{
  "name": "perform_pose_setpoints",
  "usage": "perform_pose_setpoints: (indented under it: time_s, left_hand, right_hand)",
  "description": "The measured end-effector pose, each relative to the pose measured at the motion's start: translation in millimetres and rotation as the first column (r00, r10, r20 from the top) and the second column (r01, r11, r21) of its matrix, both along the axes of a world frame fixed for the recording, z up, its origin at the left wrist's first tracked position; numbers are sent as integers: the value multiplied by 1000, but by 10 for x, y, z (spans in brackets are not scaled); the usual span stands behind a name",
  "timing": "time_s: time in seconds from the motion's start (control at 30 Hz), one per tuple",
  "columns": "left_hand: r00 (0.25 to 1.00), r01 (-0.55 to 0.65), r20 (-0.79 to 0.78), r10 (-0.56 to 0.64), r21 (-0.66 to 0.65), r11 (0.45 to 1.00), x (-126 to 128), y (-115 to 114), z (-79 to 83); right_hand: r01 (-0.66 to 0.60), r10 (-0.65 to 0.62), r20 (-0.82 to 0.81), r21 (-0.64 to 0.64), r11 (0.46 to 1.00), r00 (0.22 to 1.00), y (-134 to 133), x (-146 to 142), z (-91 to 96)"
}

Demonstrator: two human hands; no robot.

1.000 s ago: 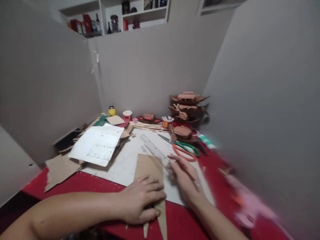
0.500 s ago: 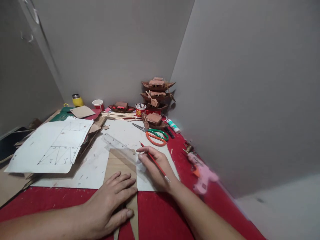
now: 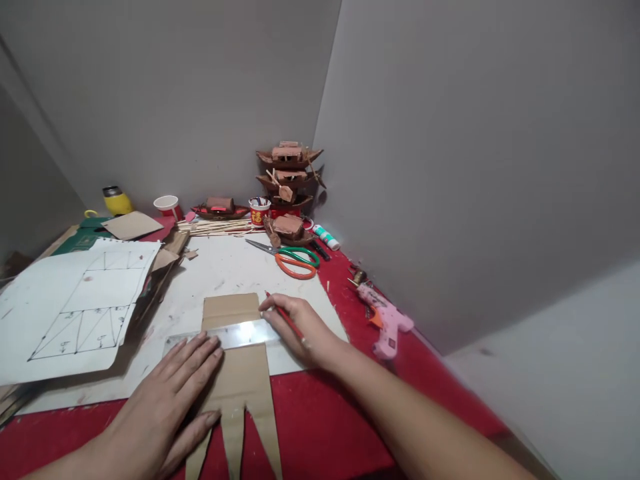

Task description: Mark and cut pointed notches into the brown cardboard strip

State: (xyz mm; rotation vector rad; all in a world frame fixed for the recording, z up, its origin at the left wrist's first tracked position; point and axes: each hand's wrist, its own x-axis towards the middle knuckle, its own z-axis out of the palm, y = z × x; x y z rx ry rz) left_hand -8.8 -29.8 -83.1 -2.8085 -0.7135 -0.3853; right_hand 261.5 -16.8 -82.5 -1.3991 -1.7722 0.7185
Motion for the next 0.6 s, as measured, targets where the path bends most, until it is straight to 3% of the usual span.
perform_pose_setpoints:
  time_s: [0.23,0.4,0.6]
  left_hand:
    - [996,63,-74,-54,119,991,67,132,-19]
    - [991,133,-58,-124,205,970,35,267,-105]
    - [989,132,-94,-115,200,971,-49,335,-248]
  right_hand:
    - [39,-38,214,-2,999,976,-59,31,-56]
    - [-86,80,318,5,996,945,-137,71,81]
    - [-176,189,300,-69,982,935,-157,103,124]
